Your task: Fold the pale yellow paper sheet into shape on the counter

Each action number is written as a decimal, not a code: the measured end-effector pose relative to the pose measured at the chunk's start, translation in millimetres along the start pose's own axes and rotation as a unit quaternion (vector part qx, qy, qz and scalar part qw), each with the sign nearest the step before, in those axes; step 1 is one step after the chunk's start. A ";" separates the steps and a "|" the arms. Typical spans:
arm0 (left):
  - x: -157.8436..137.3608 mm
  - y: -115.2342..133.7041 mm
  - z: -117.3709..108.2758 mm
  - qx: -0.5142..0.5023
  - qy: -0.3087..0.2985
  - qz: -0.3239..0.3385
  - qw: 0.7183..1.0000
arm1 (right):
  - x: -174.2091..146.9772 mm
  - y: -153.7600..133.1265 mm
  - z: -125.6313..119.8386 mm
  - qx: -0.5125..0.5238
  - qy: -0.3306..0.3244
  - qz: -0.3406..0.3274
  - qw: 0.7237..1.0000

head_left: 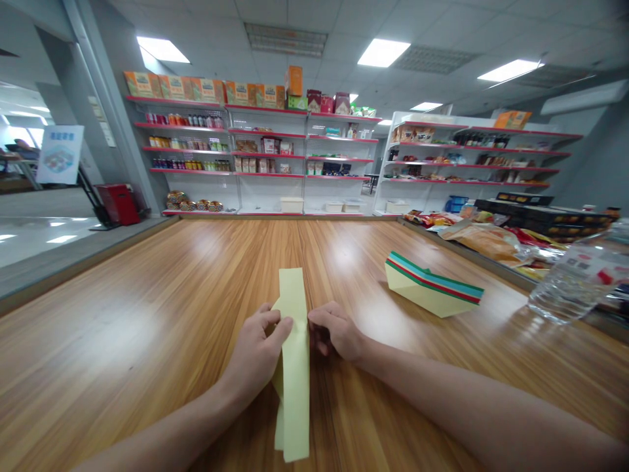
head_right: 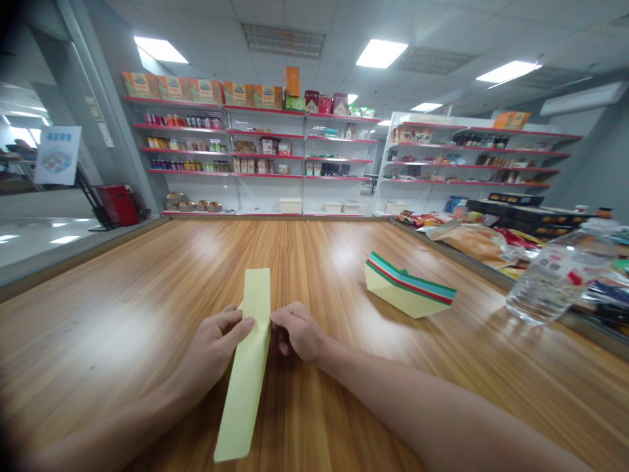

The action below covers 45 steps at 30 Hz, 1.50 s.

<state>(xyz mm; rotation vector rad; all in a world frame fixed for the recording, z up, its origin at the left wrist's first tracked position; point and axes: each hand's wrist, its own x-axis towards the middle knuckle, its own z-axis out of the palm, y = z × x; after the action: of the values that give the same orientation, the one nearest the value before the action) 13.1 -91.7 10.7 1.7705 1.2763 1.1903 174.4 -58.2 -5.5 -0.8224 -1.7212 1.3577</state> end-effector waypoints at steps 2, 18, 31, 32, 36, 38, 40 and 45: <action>0.1 0.3 -1.0 0.008 -0.003 0.008 1.000 | 0.6 0.6 -0.1 0.006 -0.002 0.002 1.000; -4.8 6.2 -3.9 0.008 -0.007 0.032 0.999 | -4.1 -2.9 1.1 -0.066 -0.028 -0.025 0.997; -4.8 9.3 -4.9 0.030 -0.005 0.067 0.997 | -4.5 -4.4 -1.2 -0.028 -0.058 -0.027 0.998; -4.9 10.0 -5.2 0.031 -0.004 0.069 0.997 | -4.5 -4.1 -1.0 -0.009 -0.058 -0.027 0.998; -5.7 12.0 -5.9 0.032 -0.002 0.074 0.997 | -5.6 -1.9 -1.3 0.004 -0.068 -0.031 0.997; -6.1 12.1 -5.9 0.031 -0.002 0.074 0.997 | -6.5 -1.4 -1.5 -0.004 -0.079 -0.032 0.996; -6.2 11.5 -5.7 0.032 -0.002 0.073 0.997 | -7.4 -2.3 -1.3 -0.028 -0.084 -0.036 0.995; -5.8 8.7 -4.4 0.042 0.003 0.076 0.996 | -7.8 -9.5 1.0 -0.123 -0.074 -0.047 0.989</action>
<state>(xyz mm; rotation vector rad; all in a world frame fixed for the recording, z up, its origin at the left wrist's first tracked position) 11.5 -100.0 18.3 1.9575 1.2294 1.2422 177.1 -67.4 2.2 -0.7780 -2.0468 1.1829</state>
